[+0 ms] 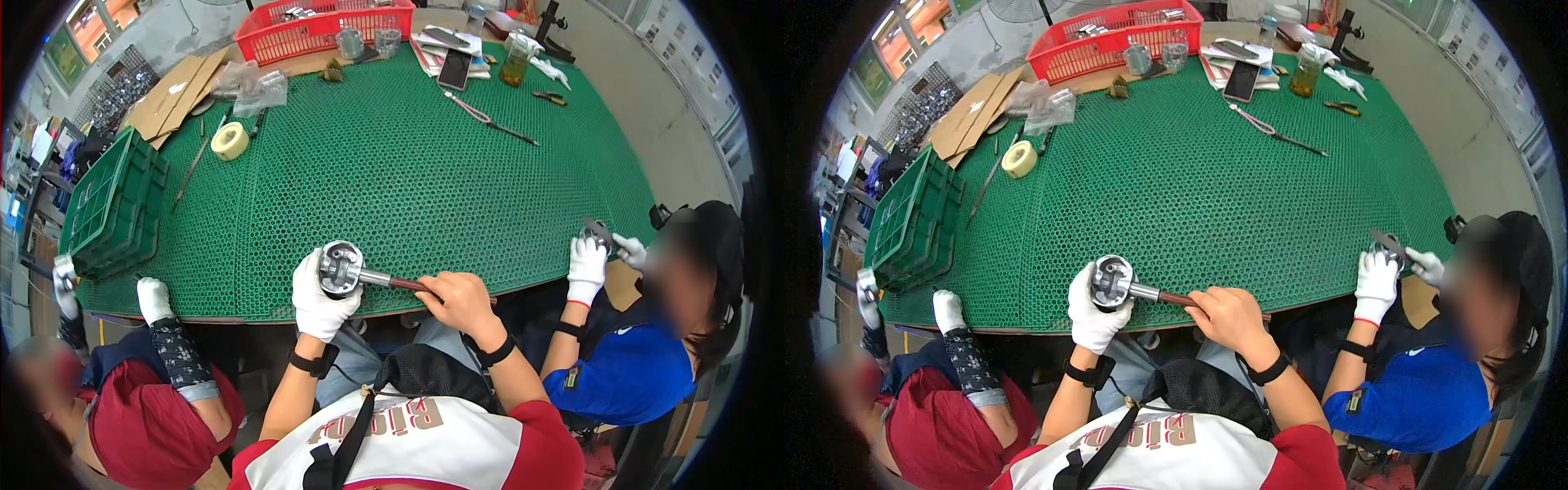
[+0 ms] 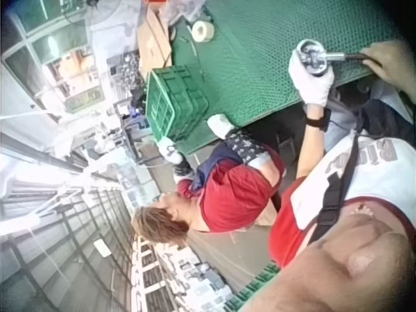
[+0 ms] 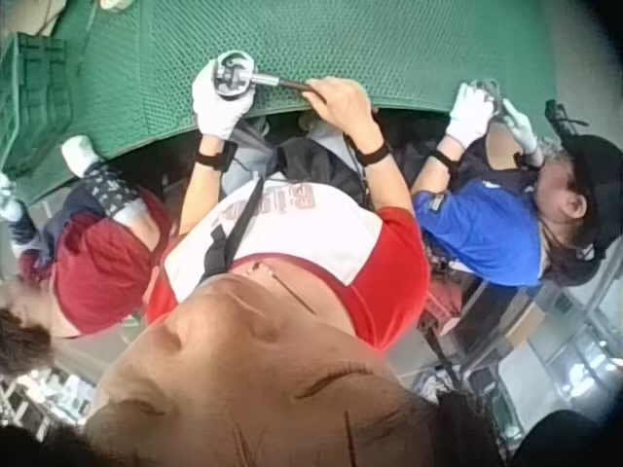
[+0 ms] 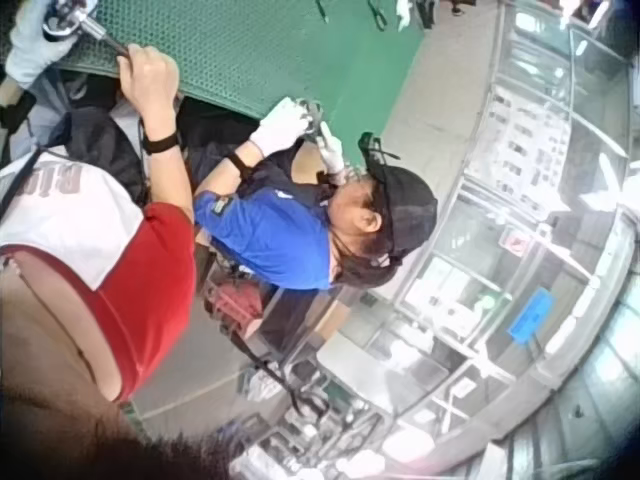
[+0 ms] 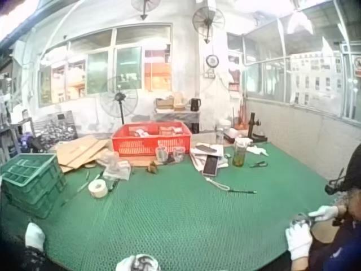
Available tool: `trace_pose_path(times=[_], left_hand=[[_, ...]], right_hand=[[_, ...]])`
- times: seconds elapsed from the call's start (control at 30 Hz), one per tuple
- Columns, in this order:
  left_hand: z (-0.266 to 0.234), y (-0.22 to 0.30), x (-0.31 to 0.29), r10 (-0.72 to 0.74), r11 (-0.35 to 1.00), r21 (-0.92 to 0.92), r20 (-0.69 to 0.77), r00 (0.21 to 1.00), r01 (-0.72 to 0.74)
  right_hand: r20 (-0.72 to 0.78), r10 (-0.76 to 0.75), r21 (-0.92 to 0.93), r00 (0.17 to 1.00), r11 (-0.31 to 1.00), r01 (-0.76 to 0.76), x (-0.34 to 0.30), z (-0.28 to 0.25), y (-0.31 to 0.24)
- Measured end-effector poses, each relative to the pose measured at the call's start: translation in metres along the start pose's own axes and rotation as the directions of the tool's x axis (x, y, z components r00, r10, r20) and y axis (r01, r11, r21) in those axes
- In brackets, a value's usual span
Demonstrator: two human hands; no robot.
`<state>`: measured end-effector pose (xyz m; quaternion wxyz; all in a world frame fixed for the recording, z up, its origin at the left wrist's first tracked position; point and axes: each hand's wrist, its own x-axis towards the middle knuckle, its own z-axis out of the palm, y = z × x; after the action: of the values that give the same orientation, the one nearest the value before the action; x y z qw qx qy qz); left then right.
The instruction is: Assembling connecting rods and pistons at a production workbench.
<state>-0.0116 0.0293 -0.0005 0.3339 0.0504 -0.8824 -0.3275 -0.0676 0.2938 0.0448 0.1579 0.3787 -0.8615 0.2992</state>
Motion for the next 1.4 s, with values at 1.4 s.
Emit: trace_pose_path(times=[1.4], left_hand=[[-0.016, 0.013, 0.013, -0.205, 0.979, -0.002, 0.070, 0.976, 0.206]], right_hand=[[0.126, 0.654, 0.529, 0.746, 0.592, -0.608, -0.003, 0.028, 0.052]])
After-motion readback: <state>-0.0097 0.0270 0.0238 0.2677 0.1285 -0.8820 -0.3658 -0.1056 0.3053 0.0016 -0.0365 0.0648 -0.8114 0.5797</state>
